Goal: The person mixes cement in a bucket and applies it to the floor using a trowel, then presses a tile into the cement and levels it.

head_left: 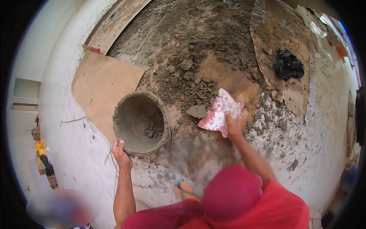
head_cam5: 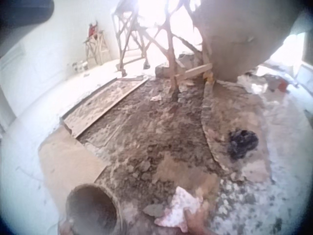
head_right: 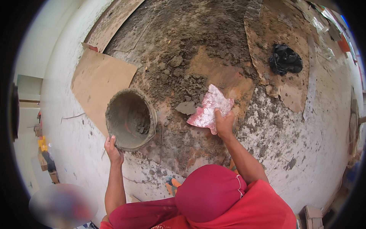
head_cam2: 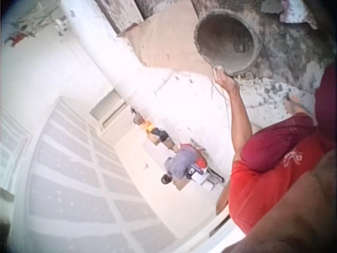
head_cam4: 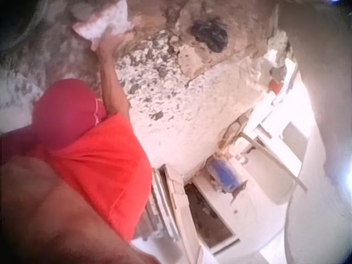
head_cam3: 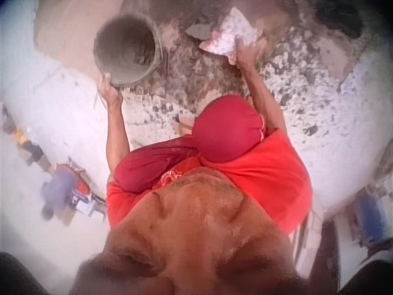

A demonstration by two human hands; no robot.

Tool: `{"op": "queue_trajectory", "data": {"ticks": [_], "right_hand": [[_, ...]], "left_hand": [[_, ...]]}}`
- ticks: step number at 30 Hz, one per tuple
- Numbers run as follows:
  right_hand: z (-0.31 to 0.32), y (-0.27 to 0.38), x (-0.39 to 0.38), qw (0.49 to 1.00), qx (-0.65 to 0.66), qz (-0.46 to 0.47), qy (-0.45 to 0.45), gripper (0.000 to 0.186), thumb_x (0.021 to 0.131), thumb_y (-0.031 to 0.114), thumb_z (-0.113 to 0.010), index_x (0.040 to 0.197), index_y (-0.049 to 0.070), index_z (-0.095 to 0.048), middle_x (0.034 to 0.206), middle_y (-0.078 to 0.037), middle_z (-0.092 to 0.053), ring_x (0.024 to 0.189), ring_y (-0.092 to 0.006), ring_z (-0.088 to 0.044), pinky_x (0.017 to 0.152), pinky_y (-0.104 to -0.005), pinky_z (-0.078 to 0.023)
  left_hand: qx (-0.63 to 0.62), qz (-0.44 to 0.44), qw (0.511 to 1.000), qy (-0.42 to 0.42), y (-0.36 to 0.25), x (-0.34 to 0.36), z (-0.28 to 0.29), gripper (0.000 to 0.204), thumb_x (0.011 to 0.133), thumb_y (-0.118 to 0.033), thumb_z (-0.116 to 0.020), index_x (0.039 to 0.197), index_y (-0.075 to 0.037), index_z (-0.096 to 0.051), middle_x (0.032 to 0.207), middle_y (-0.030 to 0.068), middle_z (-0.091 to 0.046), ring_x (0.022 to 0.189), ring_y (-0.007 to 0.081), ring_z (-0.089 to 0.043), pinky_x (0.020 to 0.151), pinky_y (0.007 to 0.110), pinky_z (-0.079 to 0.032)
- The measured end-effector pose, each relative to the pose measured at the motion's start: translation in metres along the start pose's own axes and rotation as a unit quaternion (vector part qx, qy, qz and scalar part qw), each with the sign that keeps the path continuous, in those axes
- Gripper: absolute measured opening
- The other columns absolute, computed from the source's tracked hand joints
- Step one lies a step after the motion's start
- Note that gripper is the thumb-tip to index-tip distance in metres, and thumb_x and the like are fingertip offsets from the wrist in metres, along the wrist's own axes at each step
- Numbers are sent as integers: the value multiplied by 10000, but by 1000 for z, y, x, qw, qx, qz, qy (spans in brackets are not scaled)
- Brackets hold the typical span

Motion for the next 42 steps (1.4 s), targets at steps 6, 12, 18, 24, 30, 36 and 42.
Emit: {"op": "queue_trajectory", "data": {"ticks": [6, 12, 18, 24, 30, 36, 42], "right_hand": [[24, 4, 16, 996, -92, 14, 14, 190, 958, 67, -677, 1099, -59, -691, 1004, -89, -739, 872, -138, -683, 776, -303, -547], [17, 37, 88, 972, -203, -1, 117, 174, 918, 99, -700, 1015, -43, -727, 897, -73, -750, 793, -148, -700, 715, -316, -552], [-102, 16, 99, 946, -280, 45, 159, 145, 864, 86, -697, 972, -8, -722, 803, -96, -727, 725, -158, -684, 666, -346, -535], [-141, -23, 118, 981, -97, -40, 163, 119, 872, 24, -687, 981, -15, -713, 845, -63, -720, 731, -151, -670, 652, -349, -523], [-135, -29, 117, 981, -23, -98, 166, 165, 912, 2, -708, 1075, -24, -703, 952, -46, -725, 816, -150, -676, 710, -339, -540], [-162, 44, 98, 970, 10, -61, 234, 227, 944, 47, -714, 1159, -10, -670, 985, -44, -717, 833, -122, -670, 719, -322, -560], [-245, 164, 25, 904, -170, 54, 389, 258, 922, 14, -632, 1175, -24, -664, 806, -79, -710, 702, -127, -703, 624, -369, -593]], "left_hand": [[-22, 20, 999, 33, 3, -3, -7, 230, 1014, -182, -591, 1150, 4, -586, 987, 84, -704, 780, 149, -687, 648, 276, -556], [-21, 26, 999, 40, 6, -2, -4, 226, 1025, -173, -572, 1147, 17, -587, 1020, 101, -710, 817, 165, -697, 706, 294, -573], [-29, 6, 999, 38, 10, 9, 6, 257, 1027, -152, -556, 1192, 43, -583, 1086, 120, -710, 915, 178, -698, 824, 311, -566], [-18, -2, 1000, 10, 12, 8, 7, 305, 1019, -135, -547, 1247, 67, -570, 1147, 137, -692, 998, 204, -684, 901, 330, -548], [-9, -14, 1000, 18, 7, 6, 7, 324, 1019, -139, -549, 1262, 75, -574, 1173, 137, -685, 1032, 209, -675, 937, 335, -531], [-23, -11, 999, 25, 6, 7, 6, 332, 1017, -138, -569, 1270, 76, -567, 1180, 138, -691, 1044, 196, -670, 940, 326, -525], [-5, -37, 999, 16, -7, 7, 1, 295, 1011, -150, -576, 1221, 58, -573, 1100, 111, -693, 961, 184, -682, 876, 326, -547]]}}
Point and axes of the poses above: each hand's wrist, its own x-axis towards the middle knuckle, its own z-axis out of the back of the hand, y = z × x, the point moved 9 cm from there along x, towards the middle knuckle
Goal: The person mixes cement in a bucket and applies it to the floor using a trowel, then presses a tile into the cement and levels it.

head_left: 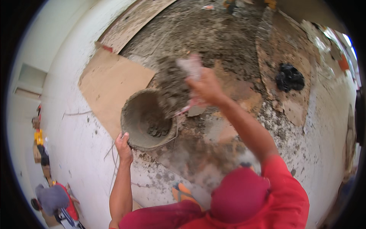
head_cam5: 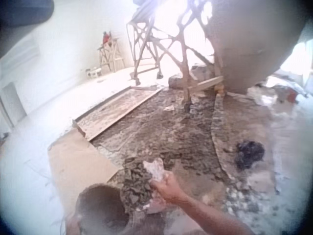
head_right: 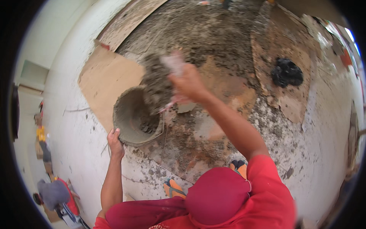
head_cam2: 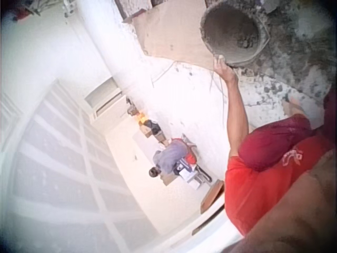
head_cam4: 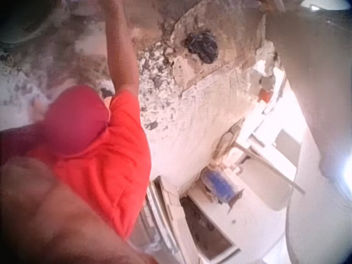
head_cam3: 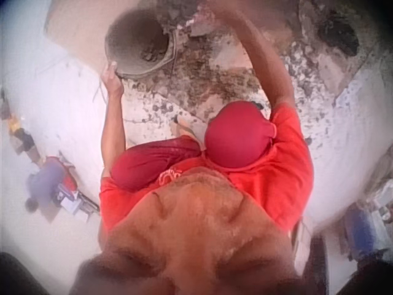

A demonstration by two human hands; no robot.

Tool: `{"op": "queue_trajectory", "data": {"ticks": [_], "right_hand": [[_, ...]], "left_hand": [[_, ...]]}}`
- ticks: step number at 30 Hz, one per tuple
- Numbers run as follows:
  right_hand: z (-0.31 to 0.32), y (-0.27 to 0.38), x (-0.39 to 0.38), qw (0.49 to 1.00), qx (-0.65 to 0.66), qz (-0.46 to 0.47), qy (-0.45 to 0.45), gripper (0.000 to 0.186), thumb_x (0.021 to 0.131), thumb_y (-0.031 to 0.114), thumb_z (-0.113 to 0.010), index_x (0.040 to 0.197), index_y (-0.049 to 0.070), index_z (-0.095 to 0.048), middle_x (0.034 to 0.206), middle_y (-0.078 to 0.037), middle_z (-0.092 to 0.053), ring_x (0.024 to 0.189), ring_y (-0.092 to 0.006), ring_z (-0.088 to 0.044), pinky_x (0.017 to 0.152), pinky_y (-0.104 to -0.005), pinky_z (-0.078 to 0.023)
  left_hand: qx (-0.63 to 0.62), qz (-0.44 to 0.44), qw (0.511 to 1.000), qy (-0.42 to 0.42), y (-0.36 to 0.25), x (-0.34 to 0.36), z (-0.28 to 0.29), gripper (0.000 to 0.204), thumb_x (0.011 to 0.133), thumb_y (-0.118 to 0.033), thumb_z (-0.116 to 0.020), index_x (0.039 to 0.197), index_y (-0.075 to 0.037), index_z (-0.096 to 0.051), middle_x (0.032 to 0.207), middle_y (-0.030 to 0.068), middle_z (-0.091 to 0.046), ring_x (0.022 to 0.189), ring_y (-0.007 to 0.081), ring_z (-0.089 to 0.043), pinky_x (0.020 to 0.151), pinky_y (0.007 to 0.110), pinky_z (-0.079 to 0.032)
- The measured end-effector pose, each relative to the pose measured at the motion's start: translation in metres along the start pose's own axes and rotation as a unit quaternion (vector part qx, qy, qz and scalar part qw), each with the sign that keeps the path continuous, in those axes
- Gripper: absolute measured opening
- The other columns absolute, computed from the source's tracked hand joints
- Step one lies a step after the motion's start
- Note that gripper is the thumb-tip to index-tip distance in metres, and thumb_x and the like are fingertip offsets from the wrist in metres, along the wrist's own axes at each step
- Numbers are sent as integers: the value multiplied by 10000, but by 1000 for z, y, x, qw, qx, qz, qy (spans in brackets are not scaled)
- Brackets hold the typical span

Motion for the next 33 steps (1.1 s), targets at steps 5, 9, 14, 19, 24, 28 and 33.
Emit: {"op": "queue_trajectory", "data": {"ticks": [5, 9, 14, 19, 24, 28, 33], "right_hand": [[-52, 77, -38, 966, -173, 189, -42, 305, 896, 72, -670, 1193, 0, -655, 852, -225, -722, 747, -377, -730, 696, -411, -594], [27, 44, -81, 952, -121, 197, -199, 267, 1001, 189, -608, 1165, -10, -677, 917, -195, -750, 742, -305, -749, 676, -385, -623], [191, -132, -219, 869, 88, -95, -477, 151, 981, -2, -620, 1096, -74, -687, 957, -131, -744, 792, -198, -741, 685, -317, -619], [252, -205, -235, 807, -47, -96, -581, 179, 855, 50, -705, 999, -55, -700, 906, -139, -744, 807, -214, -704, 735, -377, -542], [253, -192, -129, 771, -84, -139, -616, 189, 816, 62, -685, 940, -79, -700, 908, -241, -743, 880, -365, -743, 773, -462, -551], [269, -192, -36, 756, -36, -187, -626, 256, 825, 34, -695, 1049, -89, -692, 1016, -265, -736, 937, -374, -744, 799, -465, -569], [317, -215, 60, 739, -37, -201, -641, 392, 815, 33, -700, 1134, -172, -600, 1113, -306, -693, 1023, -371, -730, 811, -453, -581]], "left_hand": [[-9, 47, 998, 43, 1, 2, -18, 319, 1015, -174, -581, 1227, 64, -572, 1096, 124, -685, 944, 191, -676, 829, 322, -546], [-6, 10, 999, 31, 7, -1, -9, 308, 1021, -170, -570, 1234, 51, -574, 1100, 125, -688, 916, 191, -681, 789, 312, -550], [4, 52, 999, 15, 23, -10, 13, 280, 1031, -194, -556, 1221, 9, -585, 1098, 90, -687, 940, 182, -680, 819, 334, -557], [-6, 24, 1000, 3, 27, 5, 11, 226, 1012, -155, -545, 1160, 11, -585, 1066, 91, -672, 925, 179, -656, 834, 322, -535], [-12, 24, 1000, -7, 16, 6, -2, 236, 1015, -157, -545, 1172, 17, -573, 1090, 99, -671, 964, 185, -655, 865, 328, -530], [15, 25, 999, -27, 9, 4, -7, 281, 1022, -178, -544, 1211, 29, -569, 1124, 109, -670, 995, 196, -652, 895, 334, -522], [16, 57, 998, -4, 33, 10, -2, 350, 1029, -207, -539, 1271, 45, -561, 1178, 123, -660, 1043, 216, -647, 943, 352, -509]]}}
Point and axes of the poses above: each hand's wrist, its own x-axis towards the middle knuckle, its own z-axis out of the back of the hand, y = z × x, the point moved 9 cm from there along x, towards the middle knuckle
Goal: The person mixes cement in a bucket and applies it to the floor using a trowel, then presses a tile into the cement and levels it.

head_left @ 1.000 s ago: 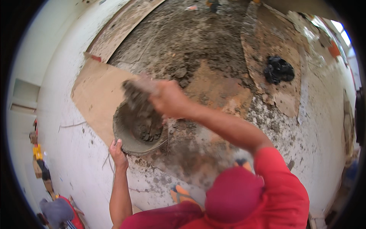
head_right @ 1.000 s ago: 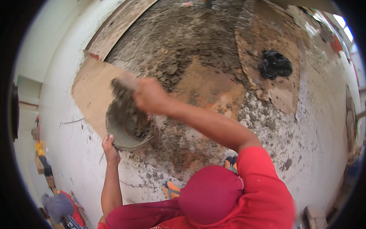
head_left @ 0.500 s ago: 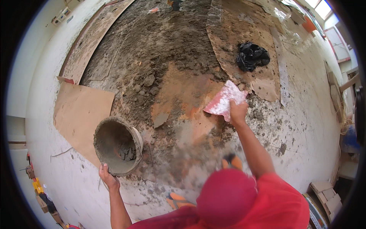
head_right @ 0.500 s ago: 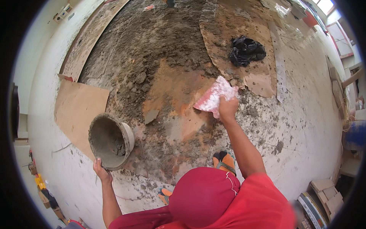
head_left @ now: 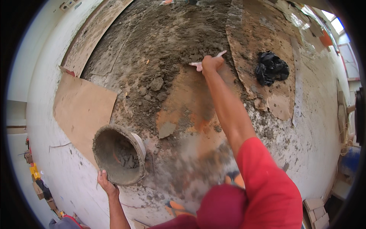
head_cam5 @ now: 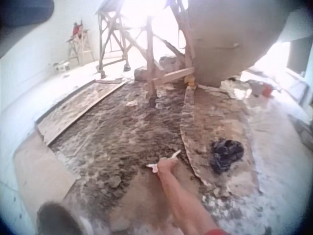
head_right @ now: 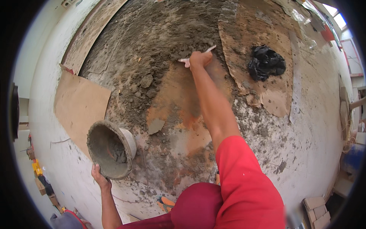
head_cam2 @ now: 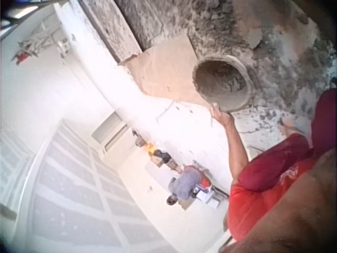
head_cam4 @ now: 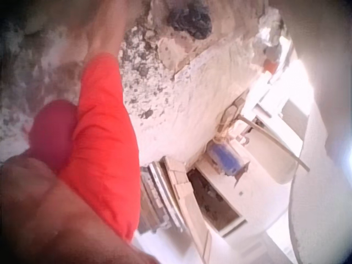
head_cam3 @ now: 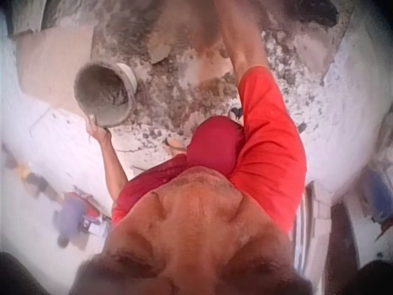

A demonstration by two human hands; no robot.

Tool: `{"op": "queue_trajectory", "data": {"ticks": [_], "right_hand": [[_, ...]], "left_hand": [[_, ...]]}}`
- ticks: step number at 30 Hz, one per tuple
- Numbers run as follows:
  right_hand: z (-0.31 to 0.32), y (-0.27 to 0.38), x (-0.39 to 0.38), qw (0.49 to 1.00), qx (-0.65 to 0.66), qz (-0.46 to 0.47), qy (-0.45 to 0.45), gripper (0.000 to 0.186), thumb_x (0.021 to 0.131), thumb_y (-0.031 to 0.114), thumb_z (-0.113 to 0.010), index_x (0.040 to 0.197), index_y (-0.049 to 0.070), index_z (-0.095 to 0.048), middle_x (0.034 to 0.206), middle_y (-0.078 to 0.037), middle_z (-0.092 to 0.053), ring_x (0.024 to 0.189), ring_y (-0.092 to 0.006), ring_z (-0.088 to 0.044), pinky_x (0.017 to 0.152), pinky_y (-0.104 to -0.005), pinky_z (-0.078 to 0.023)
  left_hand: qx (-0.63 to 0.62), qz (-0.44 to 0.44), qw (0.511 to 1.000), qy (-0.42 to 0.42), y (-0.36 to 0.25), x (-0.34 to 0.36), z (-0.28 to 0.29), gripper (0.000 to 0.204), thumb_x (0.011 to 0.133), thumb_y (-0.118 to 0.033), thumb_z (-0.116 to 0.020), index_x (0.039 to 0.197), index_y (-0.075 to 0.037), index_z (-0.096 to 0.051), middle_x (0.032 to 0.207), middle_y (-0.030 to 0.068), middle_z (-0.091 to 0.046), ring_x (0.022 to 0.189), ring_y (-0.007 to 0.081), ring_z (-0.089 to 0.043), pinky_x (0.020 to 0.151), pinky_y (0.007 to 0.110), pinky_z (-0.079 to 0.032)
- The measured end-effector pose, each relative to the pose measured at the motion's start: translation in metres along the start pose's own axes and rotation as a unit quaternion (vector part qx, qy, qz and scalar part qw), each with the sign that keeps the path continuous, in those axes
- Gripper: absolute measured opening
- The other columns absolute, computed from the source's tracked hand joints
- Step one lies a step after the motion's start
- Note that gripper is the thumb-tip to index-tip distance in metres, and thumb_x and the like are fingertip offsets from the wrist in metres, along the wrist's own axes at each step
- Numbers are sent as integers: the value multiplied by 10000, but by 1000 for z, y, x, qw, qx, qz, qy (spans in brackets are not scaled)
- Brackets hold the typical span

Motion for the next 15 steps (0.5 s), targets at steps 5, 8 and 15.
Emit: {"op": "queue_trajectory", "data": {"ticks": [5, 8, 15], "right_hand": [[-61, 7, -19, 995, 46, -79, 49, 419, 839, 24, -701, 1200, -159, -591, 1165, -319, -680, 1072, -407, -707, 855, -479, -596], [-63, 9, -2, 999, 10, -33, 16, 407, 845, 60, -703, 1183, -147, -613, 1165, -294, -691, 1072, -413, -703, 883, -460, -582], [-77, 19, 26, 989, 98, -28, 103, 392, 835, 75, -765, 1163, -107, -652, 1181, -205, -715, 1045, -314, -709, 891, -423, -547]], "left_hand": [[22, -5, 998, -51, -14, -16, 11, 352, 1026, -220, -547, 1257, 44, -565, 1164, 120, -663, 1038, 218, -647, 948, 353, -507], [11, -12, 999, -37, -18, -12, -6, 316, 1023, -204, -560, 1233, 33, -568, 1153, 120, -670, 1039, 211, -648, 943, 343, -507], [24, 1, 999, -47, -9, -16, 14, 407, 1013, -216, -578, 1311, 60, -544, 1225, 137, -650, 1110, 228, -628, 1001, 359, -486]]}}
Point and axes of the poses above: each hand's wrist, its own x-axis towards the middle knuckle, its own z-axis out of the back of the hand, y = z × x, the point moved 9 cm from there along x, towards the middle knuckle
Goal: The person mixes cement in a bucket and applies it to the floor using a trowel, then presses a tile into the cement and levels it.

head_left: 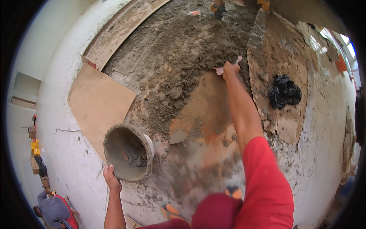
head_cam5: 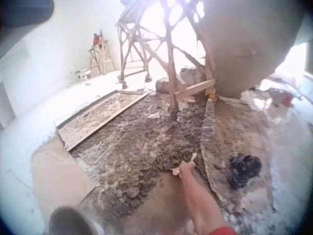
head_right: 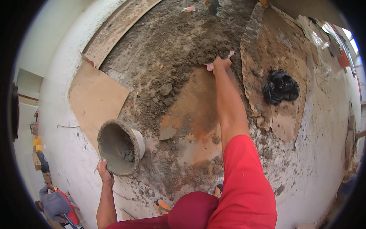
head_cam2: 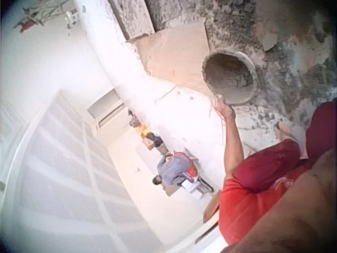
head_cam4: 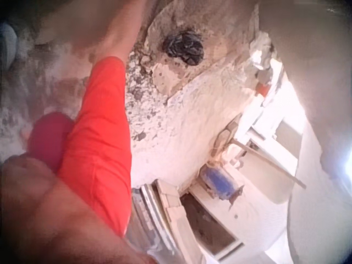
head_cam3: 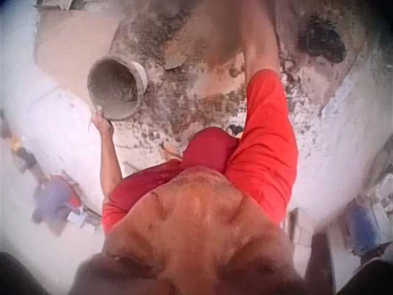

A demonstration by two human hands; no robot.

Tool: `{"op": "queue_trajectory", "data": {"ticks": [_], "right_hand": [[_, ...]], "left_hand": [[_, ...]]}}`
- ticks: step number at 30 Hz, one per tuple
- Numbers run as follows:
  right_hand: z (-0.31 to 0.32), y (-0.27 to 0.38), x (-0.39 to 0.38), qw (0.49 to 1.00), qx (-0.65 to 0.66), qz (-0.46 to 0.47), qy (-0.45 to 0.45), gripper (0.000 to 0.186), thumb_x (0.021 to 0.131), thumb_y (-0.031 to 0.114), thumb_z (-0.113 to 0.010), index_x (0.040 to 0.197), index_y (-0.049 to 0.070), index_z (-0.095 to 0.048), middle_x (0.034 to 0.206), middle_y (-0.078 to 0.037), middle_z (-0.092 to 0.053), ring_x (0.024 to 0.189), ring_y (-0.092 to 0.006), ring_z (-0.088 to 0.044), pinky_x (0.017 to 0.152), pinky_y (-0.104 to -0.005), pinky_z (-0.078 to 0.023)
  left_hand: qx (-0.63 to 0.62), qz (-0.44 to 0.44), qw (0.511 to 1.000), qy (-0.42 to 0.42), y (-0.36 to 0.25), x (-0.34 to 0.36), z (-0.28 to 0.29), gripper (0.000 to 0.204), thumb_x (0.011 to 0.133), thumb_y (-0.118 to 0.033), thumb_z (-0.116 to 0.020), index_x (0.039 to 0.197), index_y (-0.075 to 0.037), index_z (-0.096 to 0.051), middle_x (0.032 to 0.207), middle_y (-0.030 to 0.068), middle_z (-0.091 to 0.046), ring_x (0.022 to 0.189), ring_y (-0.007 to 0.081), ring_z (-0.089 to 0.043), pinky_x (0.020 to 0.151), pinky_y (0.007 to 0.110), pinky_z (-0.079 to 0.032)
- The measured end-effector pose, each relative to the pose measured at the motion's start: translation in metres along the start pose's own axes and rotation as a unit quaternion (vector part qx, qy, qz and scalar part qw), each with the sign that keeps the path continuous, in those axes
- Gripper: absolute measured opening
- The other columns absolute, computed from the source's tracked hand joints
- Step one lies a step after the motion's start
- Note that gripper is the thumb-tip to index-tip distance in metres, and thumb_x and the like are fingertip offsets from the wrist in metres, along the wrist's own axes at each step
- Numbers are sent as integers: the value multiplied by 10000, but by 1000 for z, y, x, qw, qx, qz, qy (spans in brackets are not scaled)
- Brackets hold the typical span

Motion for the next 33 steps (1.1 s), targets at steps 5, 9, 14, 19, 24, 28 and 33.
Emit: {"op": "queue_trajectory", "data": {"ticks": [5, 9, 14, 19, 24, 28, 33], "right_hand": [[-7, -20, 1, 991, 117, -5, 59, 328, 870, 38, -749, 1159, -89, -664, 1154, -172, -717, 1010, -254, -691, 879, -391, -536], [-3, -9, 26, 965, 200, 71, 153, 287, 894, -11, -734, 1177, -39, -692, 1126, -92, -727, 954, -193, -669, 860, -366, -531], [0, 16, -1, 935, 187, 79, 291, 234, 921, -22, -701, 1155, -7, -707, 1079, -75, -739, 939, -178, -692, 831, -363, -542], [7, 44, -153, 915, 40, 9, 402, 77, 1001, 16, -610, 1053, 12, -666, 976, -95, -725, 838, -231, -738, 634, -394, -644], [11, 76, -312, 866, 14, -3, 499, 181, 986, 42, -638, 1137, -27, -567, 1013, -174, -722, 860, -229, -745, 657, -383, -677], [10, 92, -429, 837, -66, 77, 537, 495, 971, -17, -604, 1443, 22, -461, 1065, -171, -731, 724, -199, -722, 573, -360, -655], [7, 120, -542, 684, -135, 388, 603, 637, 904, -7, -589, 1506, 125, -430, 937, -231, -731, 664, -252, -686, 560, -395, -583]], "left_hand": [[5, 24, 999, -23, 3, -7, 13, 454, 1006, -206, -593, 1349, 77, -502, 1304, 151, -609, 1201, 236, -584, 1060, 373, -450], [-25, 7, 998, -57, 8, -2, 0, 432, 1001, -211, -591, 1301, 96, -541, 1229, 149, -647, 1117, 223, -614, 1023, 358, -462], [14, -16, 999, -28, 20, 16, 11, 434, 1001, -225, -604, 1316, 71, -559, 1256, 135, -640, 1155, 216, -595, 1042, 346, -454], [12, -27, 999, -13, -13, 7, 4, 428, 993, -197, -600, 1316, 81, -560, 1220, 137, -673, 1091, 213, -639, 1004, 331, -482], [-59, -46, 997, 26, -14, 18, -8, 363, 986, -154, -598, 1252, 93, -611, 1163, 132, -702, 1019, 187, -666, 943, 312, -511], [-63, 31, 996, 60, 2, 33, 6, 375, 968, -173, -620, 1247, 77, -613, 1143, 130, -707, 1001, 200, -676, 902, 340, -536], [-81, 157, 980, 93, 21, 35, -3, 397, 919, -211, -670, 1253, -6, -609, 1072, 119, -705, 927, 251, -699, 779, 393, -577]]}}
Point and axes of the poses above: each hand's wrist, its own x-axis towards the middle knuckle, its own z-axis out of the back of the hand, y = z × x, the point moved 9 cm from there along x, towards the middle knuckle
